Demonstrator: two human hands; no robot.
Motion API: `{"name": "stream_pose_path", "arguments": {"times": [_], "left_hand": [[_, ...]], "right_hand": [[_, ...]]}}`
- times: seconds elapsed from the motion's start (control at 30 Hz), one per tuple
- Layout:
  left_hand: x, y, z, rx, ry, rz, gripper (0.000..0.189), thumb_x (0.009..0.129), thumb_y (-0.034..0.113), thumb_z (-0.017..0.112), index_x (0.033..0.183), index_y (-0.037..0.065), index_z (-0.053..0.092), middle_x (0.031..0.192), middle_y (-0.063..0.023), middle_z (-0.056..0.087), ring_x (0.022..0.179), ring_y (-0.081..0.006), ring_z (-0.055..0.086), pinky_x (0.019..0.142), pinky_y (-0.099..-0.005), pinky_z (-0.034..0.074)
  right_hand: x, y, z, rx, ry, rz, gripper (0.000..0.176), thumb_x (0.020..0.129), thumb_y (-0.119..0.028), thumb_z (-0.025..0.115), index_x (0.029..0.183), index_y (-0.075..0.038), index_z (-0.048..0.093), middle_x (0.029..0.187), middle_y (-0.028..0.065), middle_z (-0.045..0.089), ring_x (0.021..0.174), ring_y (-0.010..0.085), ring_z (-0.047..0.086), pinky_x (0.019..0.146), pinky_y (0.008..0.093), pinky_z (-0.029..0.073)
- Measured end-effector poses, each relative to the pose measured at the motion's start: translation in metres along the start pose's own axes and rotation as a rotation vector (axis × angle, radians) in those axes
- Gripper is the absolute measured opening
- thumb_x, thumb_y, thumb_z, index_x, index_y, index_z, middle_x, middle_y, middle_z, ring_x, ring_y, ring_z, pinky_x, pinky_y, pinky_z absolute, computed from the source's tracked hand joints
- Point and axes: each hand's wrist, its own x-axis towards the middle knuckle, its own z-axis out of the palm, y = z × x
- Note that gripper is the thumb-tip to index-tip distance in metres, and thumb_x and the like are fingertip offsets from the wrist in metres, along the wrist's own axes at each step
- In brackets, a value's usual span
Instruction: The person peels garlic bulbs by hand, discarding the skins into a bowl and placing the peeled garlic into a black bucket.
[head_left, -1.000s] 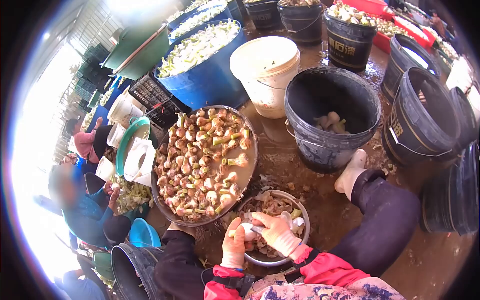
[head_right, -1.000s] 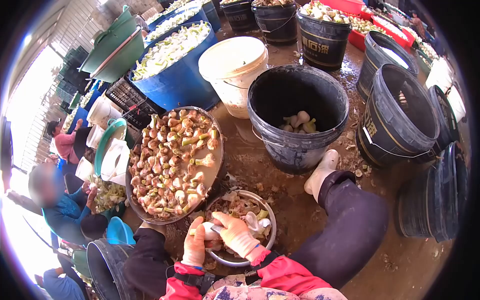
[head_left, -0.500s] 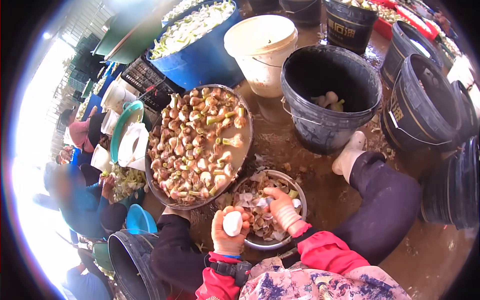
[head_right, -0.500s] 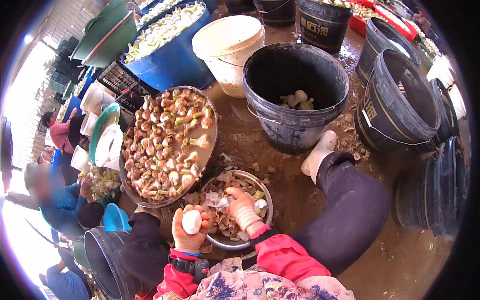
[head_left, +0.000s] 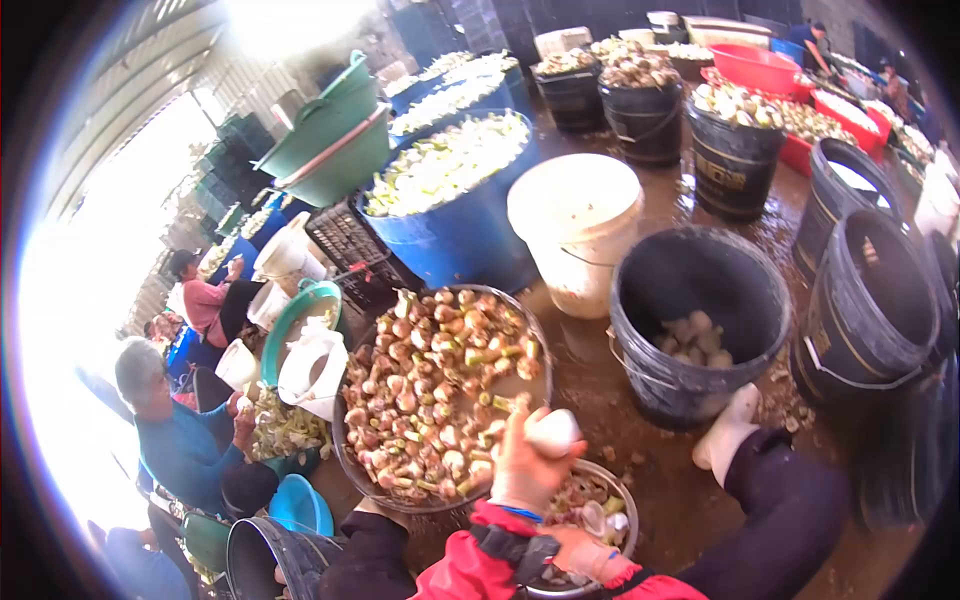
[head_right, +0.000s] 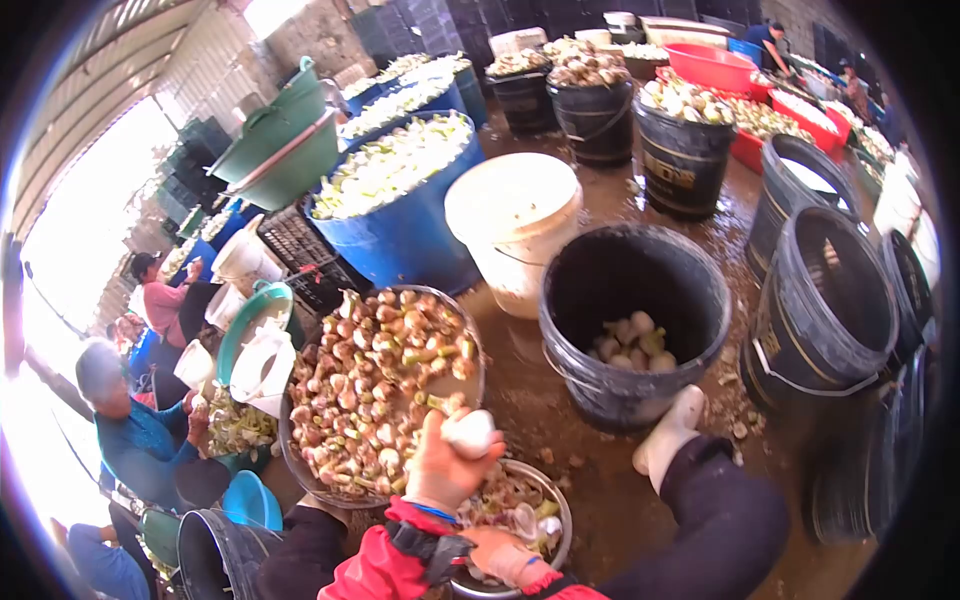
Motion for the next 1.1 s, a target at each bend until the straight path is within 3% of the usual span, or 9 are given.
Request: {"name": "stream_pose_path", "arguments": {"times": [0.07, 0.2, 0.3, 0.43, 0.57, 0.7, 0.87, 0.97, 1.1], "left_hand": [[0.003, 0.009, 0.047, 0.115, -0.378, -0.047, 0.065, 0.088, 0.059, 0.046, 0.132, 0.012, 0.041, 0.124, -0.0138, 0.052, 0.108, -0.036, 0.053, 0.089, -0.0458, 0.046], [0.066, 0.045, 0.025, 0.718, -0.009, 0.186, 0.047, 0.093, 0.035, 0.054, 0.131, 0.008, 0.047, 0.12, -0.0082, 0.057, 0.083, -0.0128, 0.061, 0.069, -0.029, 0.051], [0.135, 0.063, -0.047, 1.804, 0.15, 0.584, 0.042, 0.081, 0.029, 0.058, 0.115, 0.004, 0.055, 0.106, -0.0199, 0.063, 0.1, -0.0393, 0.058, 0.087, -0.0411, 0.046], [0.171, 0.069, -0.087, 2.209, 0.096, -0.155, 0.051, 0.076, 0.039, 0.062, 0.112, 0.003, 0.06, 0.11, -0.0222, 0.062, 0.105, -0.0362, 0.058, 0.092, -0.0424, 0.045], [0.155, 0.079, -0.104, 2.245, -0.056, -0.096, 0.053, 0.075, 0.041, 0.065, 0.11, 0.002, 0.061, 0.101, -0.0205, 0.064, 0.096, -0.0305, 0.063, 0.082, -0.0376, 0.05], [0.062, 0.101, -0.075, 1.239, -0.052, -0.186, 0.052, 0.079, 0.017, 0.067, 0.127, 0.008, 0.049, 0.105, -0.0107, 0.061, 0.096, -0.0183, 0.062, 0.067, -0.0287, 0.054], [-0.052, 0.068, -0.092, 0.299, -0.209, 0.007, 0.052, 0.079, 0.013, 0.07, 0.126, 0.012, 0.047, 0.117, -0.0124, 0.056, 0.102, -0.031, 0.059, 0.08, -0.0449, 0.052], [-0.086, 0.031, -0.117, 0.347, -0.119, 0.11, 0.043, 0.079, 0.012, 0.071, 0.118, 0.01, 0.054, 0.106, -0.0134, 0.061, 0.096, -0.0289, 0.061, 0.082, -0.0428, 0.05], [-0.115, 0.001, -0.102, 0.916, 0.038, 0.15, 0.048, 0.074, -0.002, 0.07, 0.118, 0.005, 0.052, 0.105, -0.0072, 0.058, 0.094, -0.0168, 0.06, 0.082, -0.0339, 0.05]], "right_hand": [[0.01, 0.002, -0.007, -0.016, -0.102, 0.167, 0.049, 0.075, -0.021, 0.067, 0.121, -0.01, 0.057, 0.109, 0.0127, 0.065, 0.099, 0.0224, 0.061, 0.09, 0.0343, 0.046], [0.017, 0.023, -0.001, -0.007, 0.373, -0.149, 0.026, 0.082, -0.022, 0.066, 0.104, -0.008, 0.066, 0.1, 0.0124, 0.068, 0.093, 0.0257, 0.064, 0.084, 0.0366, 0.048], [0.036, 0.047, 0.012, 0.18, 0.449, -0.233, 0.024, 0.082, -0.018, 0.066, 0.104, -0.011, 0.066, 0.095, 0.0141, 0.068, 0.089, 0.0308, 0.064, 0.081, 0.0341, 0.05], [0.024, 0.012, -0.009, 0.086, 0.4, -0.07, 0.025, 0.082, -0.019, 0.066, 0.105, -0.011, 0.066, 0.098, 0.015, 0.067, 0.091, 0.0295, 0.064, 0.083, 0.0339, 0.049], [0.038, 0.031, -0.001, 0.143, 0.439, -0.063, 0.026, 0.082, -0.021, 0.066, 0.106, -0.01, 0.066, 0.1, 0.0135, 0.067, 0.094, 0.0293, 0.063, 0.083, 0.0349, 0.049], [0.031, 0.026, -0.004, 0.492, 0.315, 0.125, 0.03, 0.084, -0.012, 0.058, 0.112, -0.001, 0.062, 0.104, 0.0067, 0.067, 0.095, 0.0176, 0.062, 0.085, 0.029, 0.047], [0.022, -0.008, -0.018, 0.774, 0.54, 0.032, 0.033, 0.084, -0.009, 0.064, 0.116, 0.0, 0.06, 0.104, 0.0058, 0.066, 0.096, 0.012, 0.06, 0.083, 0.0234, 0.048], [0.008, -0.022, -0.023, 1.043, 0.422, -0.012, 0.036, 0.084, -0.01, 0.065, 0.118, 0.001, 0.059, 0.11, 0.007, 0.065, 0.101, 0.0132, 0.059, 0.09, 0.0243, 0.045], [-0.006, -0.032, -0.023, 0.798, 0.377, -0.032, 0.04, 0.085, -0.015, 0.064, 0.122, 0.0, 0.057, 0.116, 0.0094, 0.063, 0.105, 0.0132, 0.058, 0.091, 0.0256, 0.044]]}}
